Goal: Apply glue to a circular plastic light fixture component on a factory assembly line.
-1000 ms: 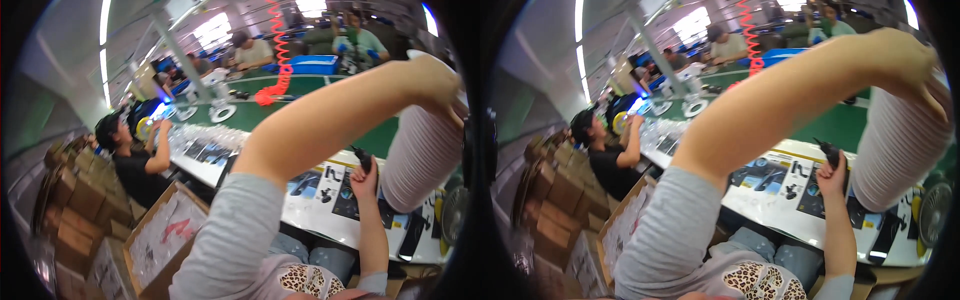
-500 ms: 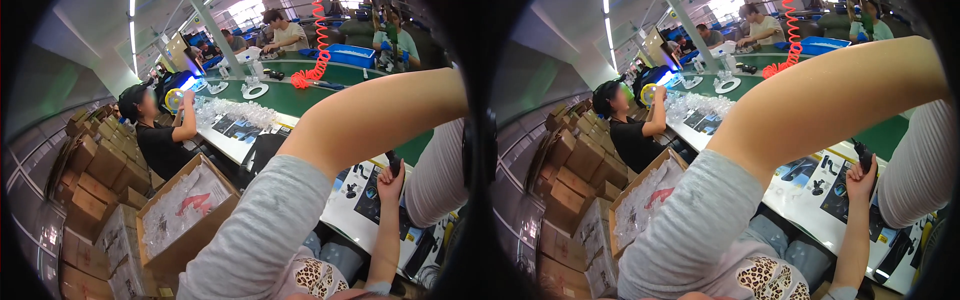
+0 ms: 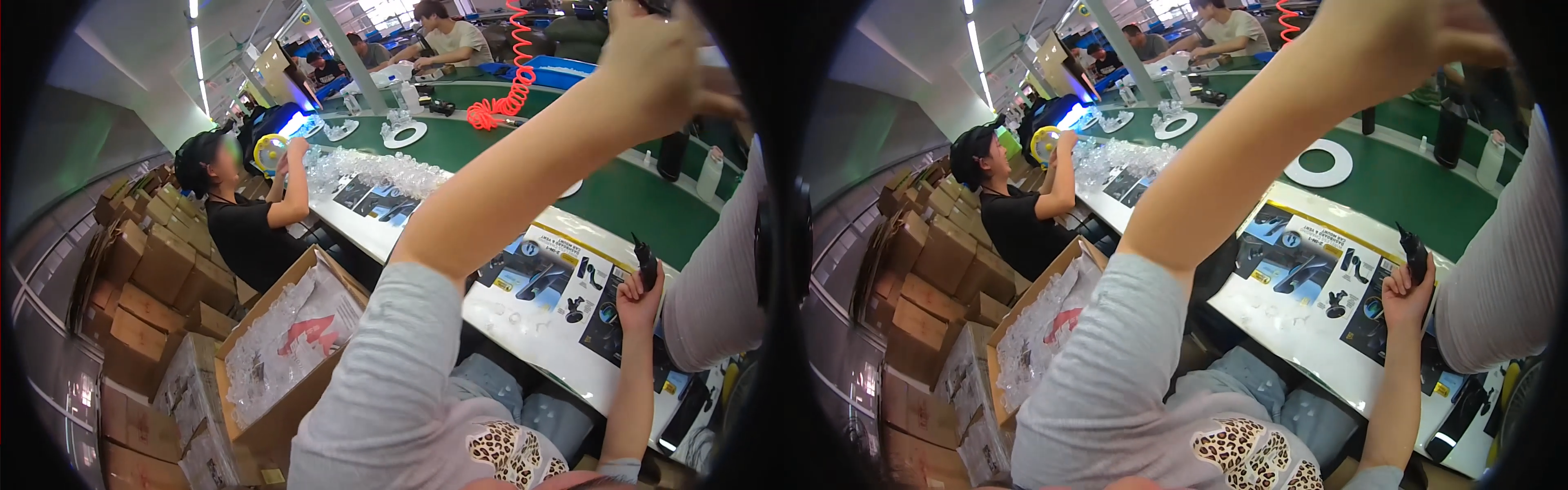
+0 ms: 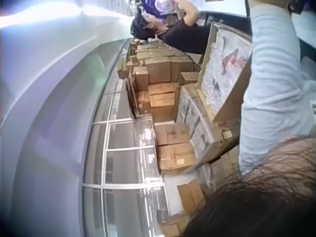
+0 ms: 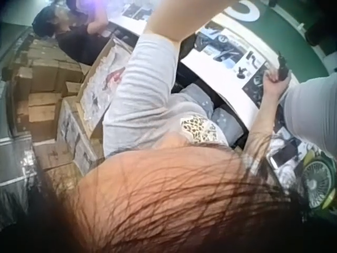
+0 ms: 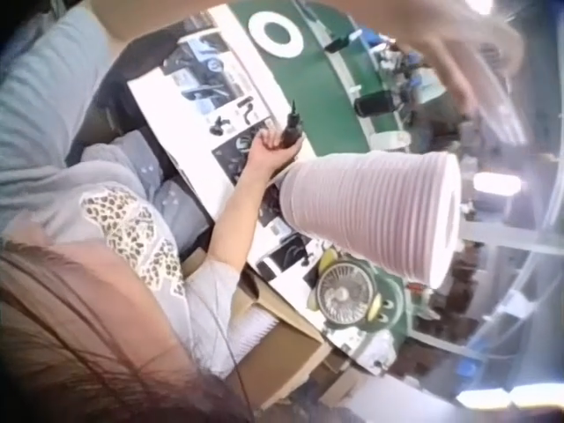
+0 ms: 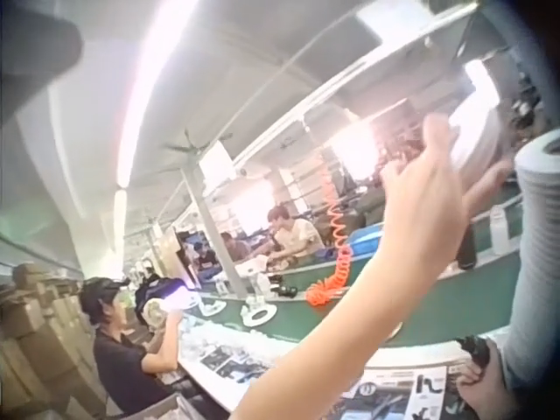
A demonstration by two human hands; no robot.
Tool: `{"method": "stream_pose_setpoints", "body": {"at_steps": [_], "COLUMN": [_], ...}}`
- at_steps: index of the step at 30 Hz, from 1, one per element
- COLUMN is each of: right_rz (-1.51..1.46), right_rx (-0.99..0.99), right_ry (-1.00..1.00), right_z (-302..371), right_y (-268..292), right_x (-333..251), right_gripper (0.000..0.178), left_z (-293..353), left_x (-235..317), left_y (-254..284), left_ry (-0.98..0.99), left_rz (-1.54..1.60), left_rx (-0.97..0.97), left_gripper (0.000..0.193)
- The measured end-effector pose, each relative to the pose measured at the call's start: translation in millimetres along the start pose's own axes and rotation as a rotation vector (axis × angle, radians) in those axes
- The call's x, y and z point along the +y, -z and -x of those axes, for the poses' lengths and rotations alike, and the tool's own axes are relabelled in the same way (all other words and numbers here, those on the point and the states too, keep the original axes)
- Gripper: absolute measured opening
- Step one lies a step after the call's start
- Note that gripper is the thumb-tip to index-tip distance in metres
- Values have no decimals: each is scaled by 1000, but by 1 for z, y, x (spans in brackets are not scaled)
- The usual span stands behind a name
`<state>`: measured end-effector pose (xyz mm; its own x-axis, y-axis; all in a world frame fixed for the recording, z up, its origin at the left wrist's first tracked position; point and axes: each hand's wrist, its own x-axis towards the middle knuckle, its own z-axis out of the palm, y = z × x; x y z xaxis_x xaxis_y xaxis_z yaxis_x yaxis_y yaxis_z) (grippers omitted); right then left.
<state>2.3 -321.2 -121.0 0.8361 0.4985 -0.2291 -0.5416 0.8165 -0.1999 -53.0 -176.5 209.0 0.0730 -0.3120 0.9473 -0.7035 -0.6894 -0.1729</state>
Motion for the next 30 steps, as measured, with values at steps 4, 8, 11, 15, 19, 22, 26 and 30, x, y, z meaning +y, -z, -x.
{"method": "stream_pose_setpoints", "body": {"at_steps": [4,8,11,15,19,22,26,30], "right_rz": [13,14,40,60,78,153,171,186], "right_rx": [-132,-143,-117,-96,-46,-18,42,47], "right_ry": [-26,-13,59,63,87,72,11,-48], "right_z": [-8,-10,-4,-1,9,14,11,1], "right_y": [-15,-22,-28,-28,-40,-44,-49,-38], "right_x": [16,19,17,8,10,13,24,20], "right_gripper": [39,38,39,39,38,40,40,39], "left_z": [98,222,284,318,317,327,332,308], "left_x": [-29,-19,12,58,86,97,88,45], "left_y": [80,96,82,55,40,37,46,58], "left_ry": [455,478,611,657,513,415,431,554], "left_rz": [-237,-427,-331,-146,-70,14,102,90], "left_rx": [-301,-321,-556,-638,-832,-881,-952,-722], "left_gripper": [82,82,87,83,83,82,91,77]}}
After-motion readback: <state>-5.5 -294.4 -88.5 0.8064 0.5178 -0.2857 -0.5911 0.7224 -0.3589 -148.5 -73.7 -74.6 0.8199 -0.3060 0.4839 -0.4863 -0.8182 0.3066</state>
